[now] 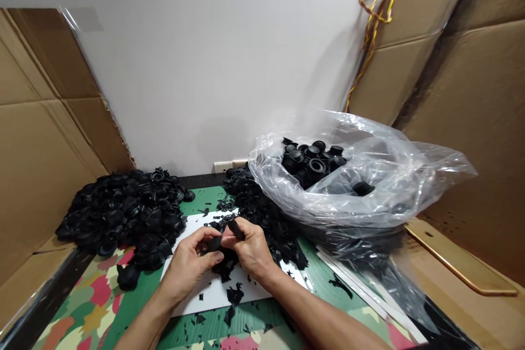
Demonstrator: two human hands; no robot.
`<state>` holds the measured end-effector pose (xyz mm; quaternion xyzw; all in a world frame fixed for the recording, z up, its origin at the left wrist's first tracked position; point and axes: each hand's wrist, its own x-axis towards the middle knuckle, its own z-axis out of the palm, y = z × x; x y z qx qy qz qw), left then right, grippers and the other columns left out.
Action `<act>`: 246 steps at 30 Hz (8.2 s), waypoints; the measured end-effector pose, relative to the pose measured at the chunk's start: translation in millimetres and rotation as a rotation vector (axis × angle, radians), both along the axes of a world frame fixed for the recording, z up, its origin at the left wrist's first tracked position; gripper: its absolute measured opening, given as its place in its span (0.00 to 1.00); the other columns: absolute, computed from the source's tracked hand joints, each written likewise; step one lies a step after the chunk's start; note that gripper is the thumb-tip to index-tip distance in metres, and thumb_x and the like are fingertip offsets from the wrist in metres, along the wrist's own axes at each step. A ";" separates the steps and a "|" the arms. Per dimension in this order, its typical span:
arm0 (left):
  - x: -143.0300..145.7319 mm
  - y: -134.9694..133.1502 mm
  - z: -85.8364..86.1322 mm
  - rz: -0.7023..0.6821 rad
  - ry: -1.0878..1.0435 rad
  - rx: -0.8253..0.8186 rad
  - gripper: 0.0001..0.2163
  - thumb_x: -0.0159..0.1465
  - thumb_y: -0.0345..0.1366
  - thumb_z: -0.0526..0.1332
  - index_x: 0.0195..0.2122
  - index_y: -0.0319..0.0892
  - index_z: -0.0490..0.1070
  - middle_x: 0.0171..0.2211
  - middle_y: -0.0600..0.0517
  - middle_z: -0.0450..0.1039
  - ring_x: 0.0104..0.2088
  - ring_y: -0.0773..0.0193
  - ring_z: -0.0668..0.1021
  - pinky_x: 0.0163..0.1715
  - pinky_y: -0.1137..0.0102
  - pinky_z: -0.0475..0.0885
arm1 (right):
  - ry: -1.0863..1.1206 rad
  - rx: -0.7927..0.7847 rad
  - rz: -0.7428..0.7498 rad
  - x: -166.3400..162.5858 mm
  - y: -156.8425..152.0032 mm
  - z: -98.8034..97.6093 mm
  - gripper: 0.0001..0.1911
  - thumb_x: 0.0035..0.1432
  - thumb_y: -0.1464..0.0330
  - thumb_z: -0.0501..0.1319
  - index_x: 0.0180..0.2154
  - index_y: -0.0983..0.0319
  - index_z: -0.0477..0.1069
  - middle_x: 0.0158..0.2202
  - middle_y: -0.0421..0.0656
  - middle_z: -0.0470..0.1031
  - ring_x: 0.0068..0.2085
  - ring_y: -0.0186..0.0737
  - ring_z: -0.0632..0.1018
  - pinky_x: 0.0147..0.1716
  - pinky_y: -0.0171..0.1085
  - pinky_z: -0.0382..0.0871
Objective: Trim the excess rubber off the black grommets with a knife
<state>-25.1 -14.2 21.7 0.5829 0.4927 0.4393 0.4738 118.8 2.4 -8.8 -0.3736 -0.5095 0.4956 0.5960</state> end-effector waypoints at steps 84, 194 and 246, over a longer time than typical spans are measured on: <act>8.2 -30.3 -8.4 0.500 -0.589 -0.301 0.14 0.47 0.27 0.71 0.36 0.39 0.75 0.24 0.53 0.75 0.21 0.68 0.76 0.22 0.74 0.75 | -0.340 0.235 -0.044 27.3 -1.4 13.6 0.04 0.54 0.69 0.58 0.31 0.61 0.72 0.29 0.41 0.74 0.30 0.39 0.74 0.32 0.36 0.68; -6.1 -33.1 -8.4 0.349 -0.704 -0.195 0.20 0.43 0.36 0.75 0.38 0.40 0.80 0.36 0.43 0.80 0.27 0.65 0.76 0.20 0.77 0.67 | -0.385 0.133 -0.034 25.7 -3.4 14.4 0.11 0.57 0.65 0.52 0.23 0.59 0.57 0.22 0.36 0.58 0.24 0.35 0.61 0.24 0.34 0.56; -4.8 -37.9 -15.8 0.261 -0.645 -0.306 0.19 0.45 0.32 0.74 0.40 0.39 0.80 0.41 0.39 0.79 0.25 0.67 0.76 0.19 0.77 0.67 | -0.011 -0.001 0.094 27.1 -3.7 7.2 0.37 0.53 0.38 0.48 0.26 0.65 0.75 0.24 0.44 0.71 0.24 0.35 0.68 0.25 0.35 0.64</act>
